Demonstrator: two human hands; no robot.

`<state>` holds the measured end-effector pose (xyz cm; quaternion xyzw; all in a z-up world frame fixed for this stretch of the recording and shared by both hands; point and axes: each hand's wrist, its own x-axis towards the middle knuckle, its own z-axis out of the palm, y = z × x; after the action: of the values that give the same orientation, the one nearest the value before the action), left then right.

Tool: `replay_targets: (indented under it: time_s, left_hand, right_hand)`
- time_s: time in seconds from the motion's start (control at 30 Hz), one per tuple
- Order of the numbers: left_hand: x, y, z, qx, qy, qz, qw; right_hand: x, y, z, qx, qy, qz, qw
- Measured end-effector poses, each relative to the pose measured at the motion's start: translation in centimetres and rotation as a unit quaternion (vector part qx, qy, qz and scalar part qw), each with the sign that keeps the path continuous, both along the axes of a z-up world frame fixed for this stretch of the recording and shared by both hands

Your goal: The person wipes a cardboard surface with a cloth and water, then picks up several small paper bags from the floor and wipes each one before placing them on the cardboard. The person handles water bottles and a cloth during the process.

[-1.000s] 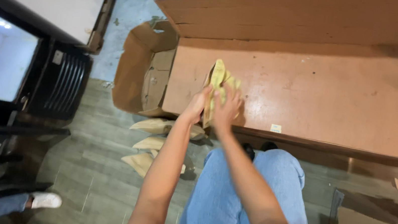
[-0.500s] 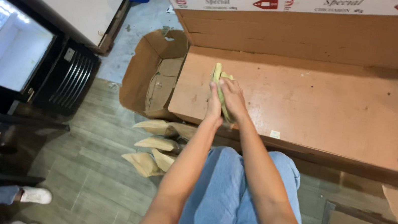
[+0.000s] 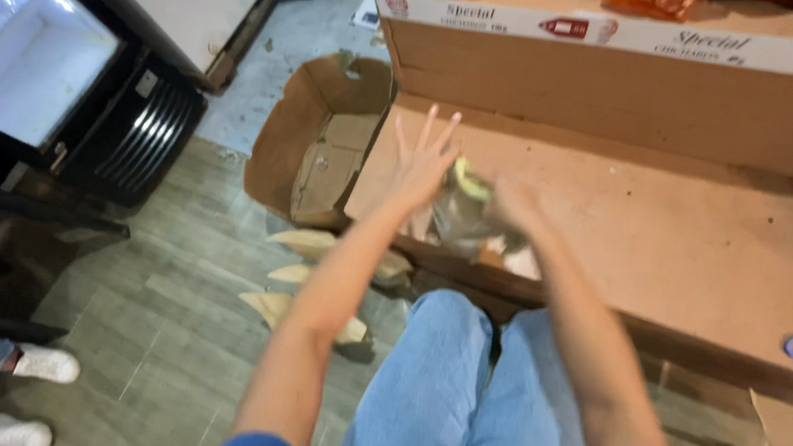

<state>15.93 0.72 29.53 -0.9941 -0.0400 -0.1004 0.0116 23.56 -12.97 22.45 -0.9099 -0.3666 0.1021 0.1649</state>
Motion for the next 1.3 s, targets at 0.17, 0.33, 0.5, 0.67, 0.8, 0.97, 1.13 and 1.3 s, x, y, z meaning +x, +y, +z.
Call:
replay_targets:
  time_s: [0.17,0.33,0.5,0.67,0.8,0.97,1.13,1.3]
  left_hand:
    - [2.4,2.4,0.1,-0.009,0.085,-0.007,0.996]
    - [1.8,2.2,-1.3,-0.397,0.159,0.107,0.897]
    - [3.1,1.3,-0.5,-0.418,0.344,0.097,0.835]
    - [3.9,3.0,-2.6,-0.338,0.313,0.059,0.885]
    - [2.8,2.8,-4.0,-0.412,0.27,0.145,0.858]
    - [2.2,2.2,-3.3,-0.405,0.275,0.116,0.864]
    - [2.4,1.5,-4.6,-0.384,0.23,0.126,0.885]
    - [2.7,0.6,-4.6,-0.387,0.227,0.123,0.885]
  right_hand:
    - [4.7,-0.6,7.0,0.012,0.024,-0.048,0.998]
    - [5.5,-4.2,7.2,0.381,-0.03,-0.147,0.913]
    - [1.4,0.2,-1.0,0.51,0.046,-0.269,0.816]
    - [-3.2,3.2,-1.6,0.391,0.053,-0.284,0.874]
    - [-1.2,3.0,-2.2,0.302,0.211,-0.465,0.805]
    - [-8.5,6.4,-3.3,0.37,0.001,-0.403,0.837]
    - [-7.8,5.6,-3.7,0.441,-0.018,-0.417,0.794]
    - [-5.8,3.0,-9.2,0.363,0.201,-0.576,0.704]
